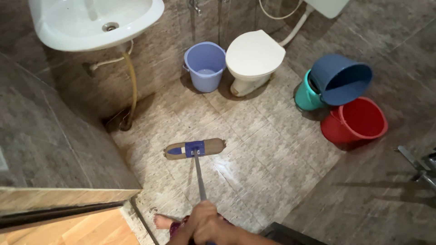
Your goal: The person cleans the bathroom floor using a mop, moving it back and forth across the tiles between the toilet and the door.
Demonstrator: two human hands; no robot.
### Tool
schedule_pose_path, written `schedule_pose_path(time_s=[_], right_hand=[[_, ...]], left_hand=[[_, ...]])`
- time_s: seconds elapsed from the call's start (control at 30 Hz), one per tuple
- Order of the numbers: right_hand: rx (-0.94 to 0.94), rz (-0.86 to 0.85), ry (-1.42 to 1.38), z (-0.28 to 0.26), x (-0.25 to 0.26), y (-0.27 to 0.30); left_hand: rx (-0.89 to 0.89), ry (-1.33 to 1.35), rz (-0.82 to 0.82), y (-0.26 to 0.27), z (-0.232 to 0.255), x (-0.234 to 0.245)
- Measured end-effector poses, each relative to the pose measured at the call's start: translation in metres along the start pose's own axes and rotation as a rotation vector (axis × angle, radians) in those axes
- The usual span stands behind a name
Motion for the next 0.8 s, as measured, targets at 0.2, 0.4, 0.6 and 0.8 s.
schedule_pose_path(time_s=[0.2, 0.4, 0.6, 0.8], right_hand=[[0.016, 0.041, -0.07, 0.023, 0.001, -0.004], [-0.205, -0.106, -0.051, 0.075, 0.017, -0.018], [-0.174, -0.138, 0.145, 0.105, -0.015, -0.012], [-0.181, -0.112, 0.082, 0.05, -0.002, -0.009]], left_hand=[[-0.21, -0.072, -0.031, -0.028, -0.009, 0.021], [-0.116, -0.211, -0.126, -0.053, -0.057, 0.059], [0.05, -0.206, -0.324, -0.038, -0.071, 0.075], [0.135, -0.188, -0.284, -0.04, -0.02, 0.058]])
Point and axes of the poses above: each hand's wrist, its own y-axis away from the middle knuckle, its own x-axis out of the back of the hand, z = x × y, the point moved 2 cm from there along -y, towards the middle knuckle, and after that the axes turned 5 degrees about y, right-handed, at the moved point
